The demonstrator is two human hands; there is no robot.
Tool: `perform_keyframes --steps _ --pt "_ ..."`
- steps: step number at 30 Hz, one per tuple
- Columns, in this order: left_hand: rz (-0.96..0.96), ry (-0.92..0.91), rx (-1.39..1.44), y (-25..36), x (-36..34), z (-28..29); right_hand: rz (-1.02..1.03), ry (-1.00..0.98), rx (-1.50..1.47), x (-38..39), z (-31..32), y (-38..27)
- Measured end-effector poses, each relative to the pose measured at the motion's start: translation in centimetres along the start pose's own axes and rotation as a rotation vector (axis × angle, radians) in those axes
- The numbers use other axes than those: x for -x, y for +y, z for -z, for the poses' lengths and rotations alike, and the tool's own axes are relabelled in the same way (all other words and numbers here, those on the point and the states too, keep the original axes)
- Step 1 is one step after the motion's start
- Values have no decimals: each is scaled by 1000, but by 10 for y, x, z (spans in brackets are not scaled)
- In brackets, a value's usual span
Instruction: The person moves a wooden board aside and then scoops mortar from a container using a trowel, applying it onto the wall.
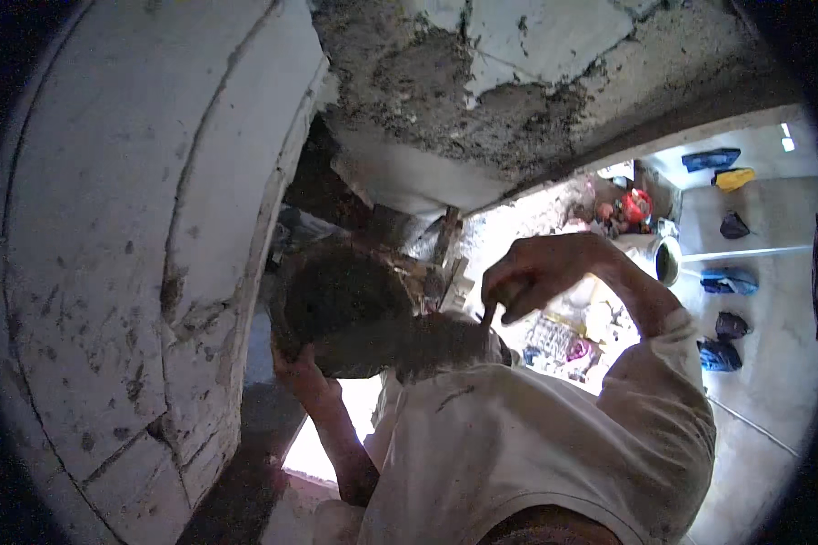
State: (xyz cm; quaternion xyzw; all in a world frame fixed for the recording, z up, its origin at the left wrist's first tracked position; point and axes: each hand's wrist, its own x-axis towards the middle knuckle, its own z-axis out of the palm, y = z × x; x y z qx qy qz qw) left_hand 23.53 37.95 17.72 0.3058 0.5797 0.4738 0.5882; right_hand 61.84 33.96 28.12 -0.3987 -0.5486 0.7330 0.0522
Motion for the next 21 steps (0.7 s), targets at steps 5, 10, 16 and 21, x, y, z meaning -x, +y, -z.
perform_keyframes --steps 5,10,16,21 --pt "-111 51 -300 -2 1 4 -173 897 -55 60 115 91" --pt "-59 81 -212 -1 17 -21 -557 897 419 224 123 -167" --pt "-38 -1 -284 -13 7 -30 -196 977 1515 162 40 -80" --pt "58 -226 -75 26 4 -86 -148 985 1649 49 -37 -4"
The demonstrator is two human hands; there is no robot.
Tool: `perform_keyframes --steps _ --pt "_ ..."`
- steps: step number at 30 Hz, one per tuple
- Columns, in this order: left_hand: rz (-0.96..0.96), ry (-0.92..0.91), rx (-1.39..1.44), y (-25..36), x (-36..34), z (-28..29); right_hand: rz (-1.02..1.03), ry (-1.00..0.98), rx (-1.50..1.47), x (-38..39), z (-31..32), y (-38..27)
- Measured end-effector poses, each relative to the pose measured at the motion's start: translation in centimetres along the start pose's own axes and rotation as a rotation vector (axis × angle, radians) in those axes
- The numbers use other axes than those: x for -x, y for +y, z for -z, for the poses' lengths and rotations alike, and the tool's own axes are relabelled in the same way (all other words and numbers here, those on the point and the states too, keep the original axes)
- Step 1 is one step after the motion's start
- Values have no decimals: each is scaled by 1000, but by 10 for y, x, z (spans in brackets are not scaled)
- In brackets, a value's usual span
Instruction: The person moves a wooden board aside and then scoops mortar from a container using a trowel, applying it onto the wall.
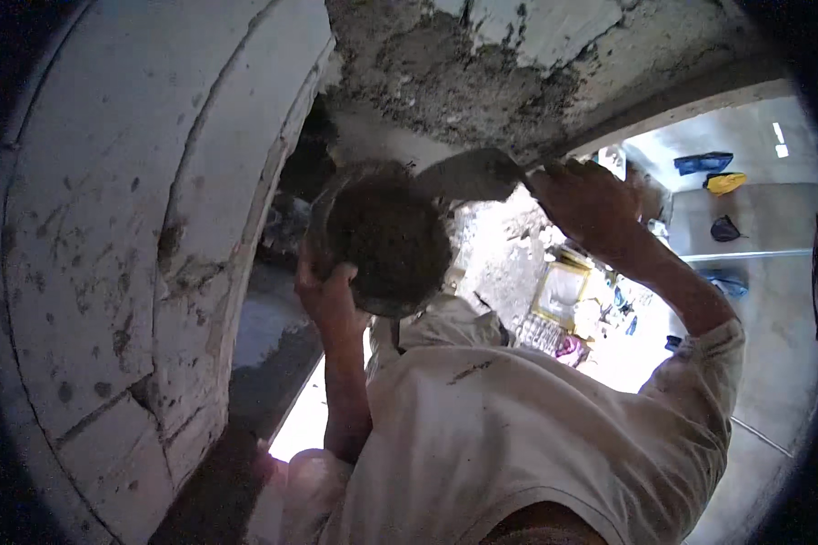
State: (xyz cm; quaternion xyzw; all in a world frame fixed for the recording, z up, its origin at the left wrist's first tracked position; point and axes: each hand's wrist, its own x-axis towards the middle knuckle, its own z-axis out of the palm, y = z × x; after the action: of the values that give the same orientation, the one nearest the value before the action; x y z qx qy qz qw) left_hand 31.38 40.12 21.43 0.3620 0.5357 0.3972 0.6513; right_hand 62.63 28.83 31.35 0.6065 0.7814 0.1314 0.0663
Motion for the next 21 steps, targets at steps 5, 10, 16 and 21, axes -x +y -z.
perform_keyframes --steps 5,10,16,21 --pt "-38 -58 37 19 4 -29 -76 -181 4 -30 -57 -39" --pt "-76 -81 -85 27 2 -42 -270 -542 -615 -17 -98 -77" --pt "-69 -106 52 23 6 -41 -229 -320 -931 -13 -84 -118" --pt "93 9 97 29 11 -31 -280 -452 -829 -32 -62 -82"
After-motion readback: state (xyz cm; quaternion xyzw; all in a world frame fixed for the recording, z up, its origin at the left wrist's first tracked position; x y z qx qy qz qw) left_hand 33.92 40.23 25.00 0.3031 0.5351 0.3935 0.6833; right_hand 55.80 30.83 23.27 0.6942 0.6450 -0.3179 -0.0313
